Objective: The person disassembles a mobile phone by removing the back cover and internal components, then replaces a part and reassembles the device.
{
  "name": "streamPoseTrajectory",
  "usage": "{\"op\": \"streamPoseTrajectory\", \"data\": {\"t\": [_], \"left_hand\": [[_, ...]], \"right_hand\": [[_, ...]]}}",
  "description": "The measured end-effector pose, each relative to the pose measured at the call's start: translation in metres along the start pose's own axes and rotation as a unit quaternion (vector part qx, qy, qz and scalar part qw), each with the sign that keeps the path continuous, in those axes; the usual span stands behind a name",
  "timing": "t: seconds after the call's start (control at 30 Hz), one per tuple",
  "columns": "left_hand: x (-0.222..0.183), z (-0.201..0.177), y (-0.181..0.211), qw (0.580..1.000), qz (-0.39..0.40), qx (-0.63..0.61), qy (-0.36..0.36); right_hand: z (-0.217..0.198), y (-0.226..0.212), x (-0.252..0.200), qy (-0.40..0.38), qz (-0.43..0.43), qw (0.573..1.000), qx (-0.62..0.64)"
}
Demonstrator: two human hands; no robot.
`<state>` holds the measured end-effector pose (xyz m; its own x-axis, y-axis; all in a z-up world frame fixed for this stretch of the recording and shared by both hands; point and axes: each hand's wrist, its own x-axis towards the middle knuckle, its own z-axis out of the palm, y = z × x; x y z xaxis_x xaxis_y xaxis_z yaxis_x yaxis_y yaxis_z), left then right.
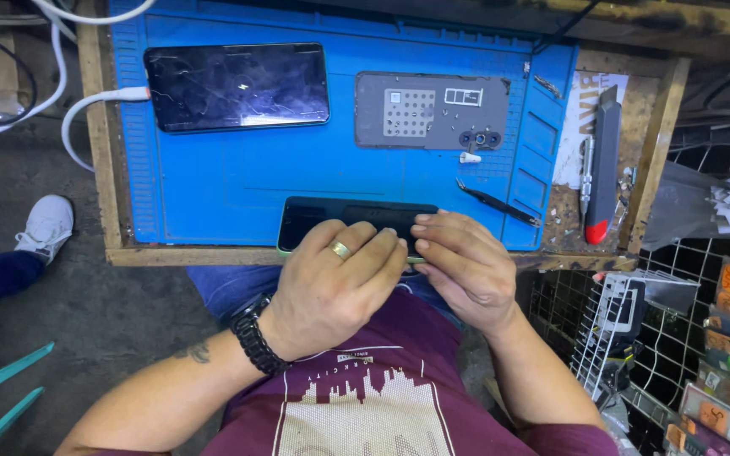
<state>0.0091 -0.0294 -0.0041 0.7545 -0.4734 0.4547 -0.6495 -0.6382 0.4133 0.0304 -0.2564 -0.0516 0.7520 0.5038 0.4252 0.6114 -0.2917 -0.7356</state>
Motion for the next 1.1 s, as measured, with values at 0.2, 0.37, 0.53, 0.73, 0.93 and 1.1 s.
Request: {"op": "streamPoseTrajectory", "data": {"t": [0.2,0.37,0.53,0.73,0.93,1.1], "left_hand": [[-0.001,0.004,-0.002,1.0,0.005,-0.01,0.014],[0.0,0.004,-0.002,1.0,0.006,-0.009,0.011],[0.001,0.003,-0.002,1.0,-0.002,-0.011,0.007],[0.005,0.001,0.0,1.0,-0.021,-0.009,0.0],[0.012,-0.001,-0.009,1.0,0.021,0.002,0.002],[0.016,0.0,-0.013,0.999,0.029,0.018,0.003]], "right_hand": [[0.0,-0.001,0.002,-0.002,0.0,1.0,-0.013],[0.0,0.0,0.002,-0.006,-0.005,1.0,-0.014],[-0.001,0.001,0.002,-0.006,0.0,1.0,-0.024],[-0.002,0.006,0.0,0.003,0.025,0.999,0.033],[0.001,0.007,-0.001,0.042,0.003,0.998,0.055],[0.002,0.005,0.001,0.055,0.047,0.996,0.06]]}}
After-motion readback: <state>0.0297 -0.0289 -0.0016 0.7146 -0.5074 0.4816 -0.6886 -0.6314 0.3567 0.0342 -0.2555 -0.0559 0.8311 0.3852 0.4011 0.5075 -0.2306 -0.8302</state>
